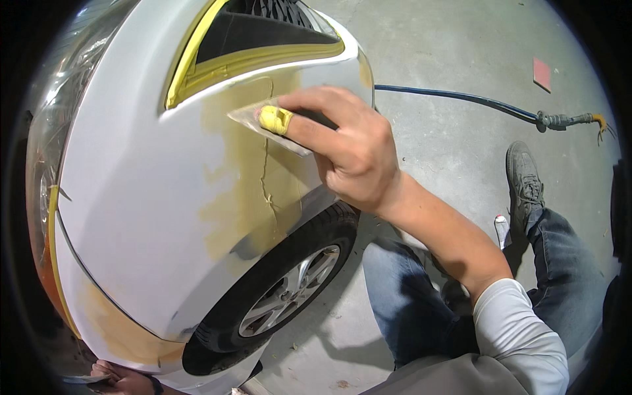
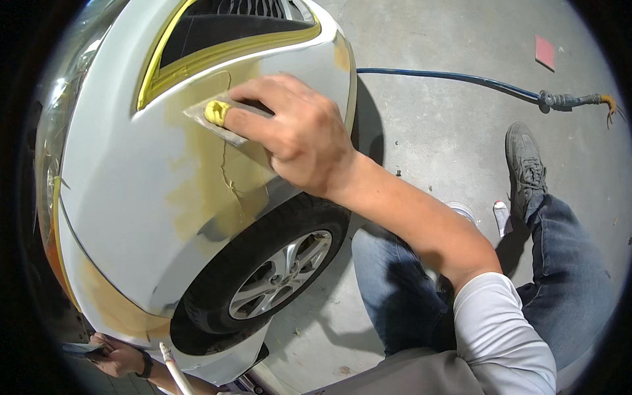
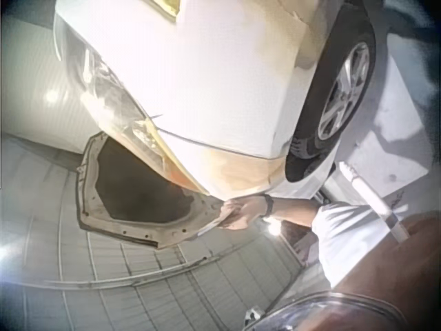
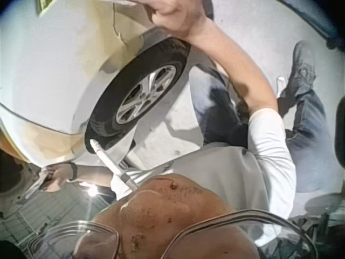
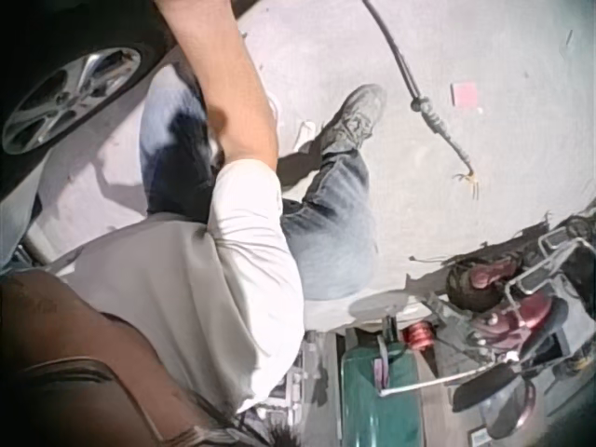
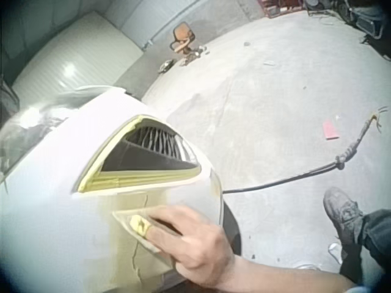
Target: The person applies a yellow body filler to the front bumper of a white car using a metal spreader and a red plastic scraper. They repeatedly scoop filler from the spreader and smooth it onto the bumper surface, working along the edge near the grille.
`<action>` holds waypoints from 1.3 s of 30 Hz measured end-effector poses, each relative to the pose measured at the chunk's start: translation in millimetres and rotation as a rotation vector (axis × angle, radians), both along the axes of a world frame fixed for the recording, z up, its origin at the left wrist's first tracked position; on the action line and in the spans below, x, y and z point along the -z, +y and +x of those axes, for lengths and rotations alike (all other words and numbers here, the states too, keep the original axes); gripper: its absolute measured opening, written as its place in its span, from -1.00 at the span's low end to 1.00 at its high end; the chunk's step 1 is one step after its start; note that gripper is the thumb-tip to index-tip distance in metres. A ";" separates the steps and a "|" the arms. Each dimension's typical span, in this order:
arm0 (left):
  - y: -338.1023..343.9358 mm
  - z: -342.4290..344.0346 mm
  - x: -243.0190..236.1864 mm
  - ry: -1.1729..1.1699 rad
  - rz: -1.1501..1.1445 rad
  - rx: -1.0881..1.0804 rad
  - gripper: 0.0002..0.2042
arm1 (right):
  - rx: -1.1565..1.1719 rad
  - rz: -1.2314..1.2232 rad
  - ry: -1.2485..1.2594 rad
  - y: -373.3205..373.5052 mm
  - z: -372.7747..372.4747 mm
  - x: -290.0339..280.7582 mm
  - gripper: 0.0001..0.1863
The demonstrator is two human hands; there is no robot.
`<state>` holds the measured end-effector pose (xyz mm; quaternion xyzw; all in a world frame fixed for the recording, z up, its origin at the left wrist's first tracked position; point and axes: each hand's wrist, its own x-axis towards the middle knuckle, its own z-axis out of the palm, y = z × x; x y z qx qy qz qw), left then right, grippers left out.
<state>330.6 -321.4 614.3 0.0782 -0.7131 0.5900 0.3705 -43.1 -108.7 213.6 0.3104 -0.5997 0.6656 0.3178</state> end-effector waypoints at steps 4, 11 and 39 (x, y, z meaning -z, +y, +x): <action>-2.4 8.4 -8.6 0.039 0.126 0.017 -0.74 | 0.008 -0.046 0.015 -12.6 -16.6 -5.5 -0.58; 12.4 -21.8 16.6 0.202 0.696 0.440 -0.66 | 0.053 -0.076 -0.011 -25.3 -14.6 -11.7 -0.64; 24.8 -43.0 27.4 -0.059 0.561 0.381 -0.62 | -0.112 0.025 -0.239 -15.6 131.7 -27.0 -0.85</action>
